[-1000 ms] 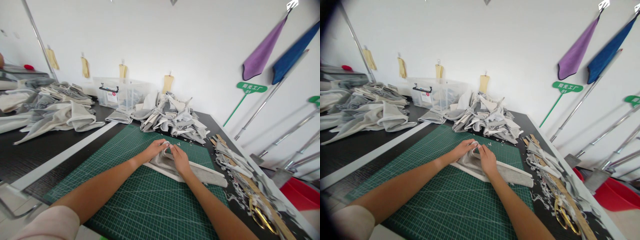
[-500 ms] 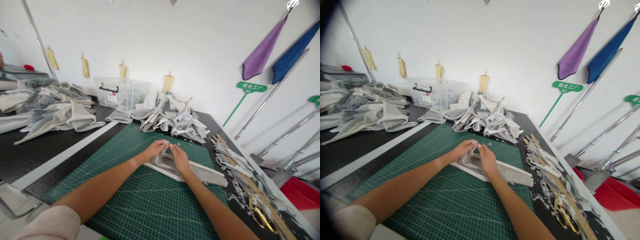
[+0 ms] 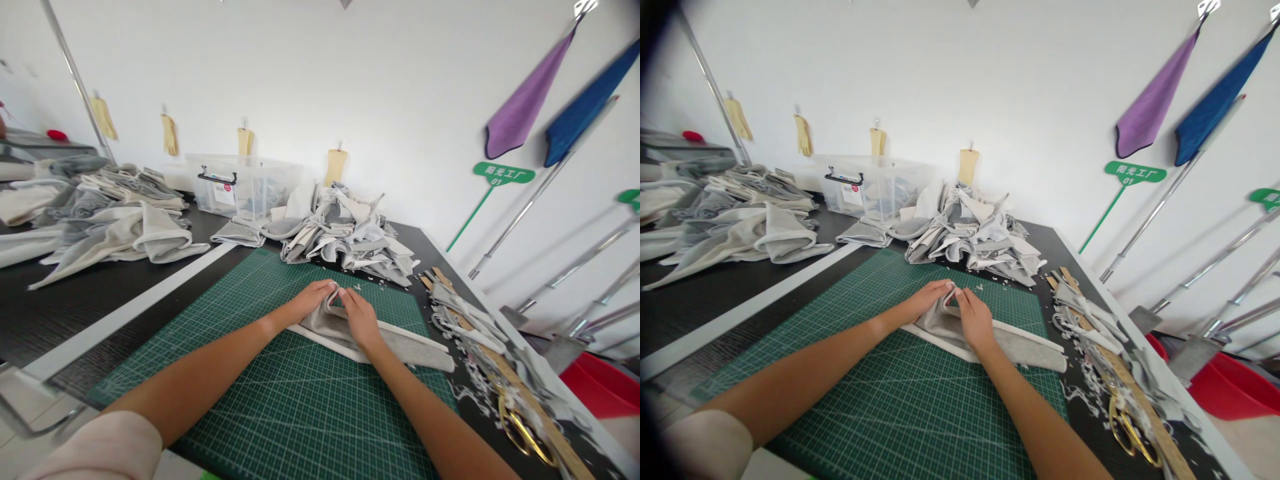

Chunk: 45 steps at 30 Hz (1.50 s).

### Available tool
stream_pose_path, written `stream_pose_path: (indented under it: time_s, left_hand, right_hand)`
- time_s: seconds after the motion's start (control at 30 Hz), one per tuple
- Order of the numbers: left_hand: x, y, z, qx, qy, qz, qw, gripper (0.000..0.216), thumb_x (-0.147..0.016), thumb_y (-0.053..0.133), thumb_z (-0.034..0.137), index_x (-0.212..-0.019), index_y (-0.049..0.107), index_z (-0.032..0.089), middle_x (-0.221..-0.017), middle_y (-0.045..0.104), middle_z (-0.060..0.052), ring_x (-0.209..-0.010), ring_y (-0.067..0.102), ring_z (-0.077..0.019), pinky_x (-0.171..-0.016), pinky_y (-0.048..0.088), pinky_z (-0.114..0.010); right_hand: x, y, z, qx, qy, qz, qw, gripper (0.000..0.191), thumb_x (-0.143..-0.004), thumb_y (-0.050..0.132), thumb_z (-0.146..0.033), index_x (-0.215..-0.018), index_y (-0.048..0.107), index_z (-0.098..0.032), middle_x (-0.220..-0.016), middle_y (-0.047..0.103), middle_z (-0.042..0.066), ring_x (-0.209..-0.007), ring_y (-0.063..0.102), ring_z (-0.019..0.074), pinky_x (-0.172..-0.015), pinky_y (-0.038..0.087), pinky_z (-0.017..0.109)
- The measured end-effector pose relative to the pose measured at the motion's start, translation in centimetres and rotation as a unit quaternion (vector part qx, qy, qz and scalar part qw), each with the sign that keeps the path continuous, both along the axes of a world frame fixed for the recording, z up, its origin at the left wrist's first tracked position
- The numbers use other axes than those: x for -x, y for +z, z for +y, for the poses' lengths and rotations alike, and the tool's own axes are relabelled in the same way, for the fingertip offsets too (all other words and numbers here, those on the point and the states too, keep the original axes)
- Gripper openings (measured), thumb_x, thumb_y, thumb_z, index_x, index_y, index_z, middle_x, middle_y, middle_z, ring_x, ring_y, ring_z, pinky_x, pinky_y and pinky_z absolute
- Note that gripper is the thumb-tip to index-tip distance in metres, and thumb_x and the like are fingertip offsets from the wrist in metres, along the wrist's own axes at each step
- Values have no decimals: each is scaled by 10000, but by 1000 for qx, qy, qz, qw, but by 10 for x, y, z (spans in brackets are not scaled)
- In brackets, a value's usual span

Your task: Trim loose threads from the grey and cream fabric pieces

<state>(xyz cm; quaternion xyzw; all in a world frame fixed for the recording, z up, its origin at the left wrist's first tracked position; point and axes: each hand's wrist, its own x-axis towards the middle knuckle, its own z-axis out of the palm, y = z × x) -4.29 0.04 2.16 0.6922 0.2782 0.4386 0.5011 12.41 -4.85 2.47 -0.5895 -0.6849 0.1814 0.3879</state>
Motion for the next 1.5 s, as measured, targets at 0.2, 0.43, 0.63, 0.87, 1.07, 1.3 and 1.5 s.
stream_pose_path:
  time_s: [0.2,0.43,0.63,0.87,1.07,1.3,1.5]
  left_hand:
    - [1,2,-2,-37,12,53,998,459,-975,403,524,-707,522,171,-737,542,-3,-753,498,-152,-764,389,-279]
    - [1,-1,2,-77,20,83,993,451,-992,374,500,-713,497,167,-736,523,8,-744,489,-137,-747,389,-261]
    - [1,0,2,-91,13,96,991,439,-1004,355,486,-739,497,166,-743,523,12,-743,491,-131,-755,396,-258]
    - [0,-1,1,-80,3,83,993,443,-1007,349,488,-759,521,164,-770,549,0,-768,502,-137,-781,409,-265]
    - [-1,-2,1,-60,9,66,996,425,-1008,361,467,-744,499,165,-771,542,0,-764,492,-136,-783,404,-267]
    - [0,-2,-1,-55,-2,50,997,425,-1008,361,479,-755,496,166,-768,525,4,-763,482,-135,-770,388,-267]
    - [0,-5,1,-48,3,45,998,414,-1004,373,483,-757,482,170,-769,506,11,-764,470,-131,-766,382,-261]
  right_hand:
    - [-1,-2,1,0,7,10,1000,449,-1008,329,-558,-721,477,-247,-696,555,-23,-654,501,174,-613,295,266]
    - [-1,-3,1,-12,15,14,1000,420,-1014,343,-527,-742,491,-243,-699,546,-23,-655,493,163,-613,297,262]
    - [-2,-3,0,-5,19,22,1000,413,-1013,355,-517,-740,496,-241,-702,553,-21,-640,484,161,-603,293,266]
    - [-3,-4,2,-14,31,46,998,431,-1017,345,-515,-721,480,-235,-698,543,-16,-653,477,162,-612,305,266]
    - [-1,-3,2,-7,22,44,999,432,-1011,350,-527,-717,476,-236,-699,547,-11,-658,480,169,-609,298,272]
    - [-1,-4,2,-9,24,30,999,426,-1014,345,-524,-724,471,-239,-694,540,-16,-656,483,170,-616,293,275]
    - [-1,-6,4,-3,17,21,1000,421,-1004,366,-539,-723,470,-244,-663,511,-31,-634,478,163,-614,291,267]
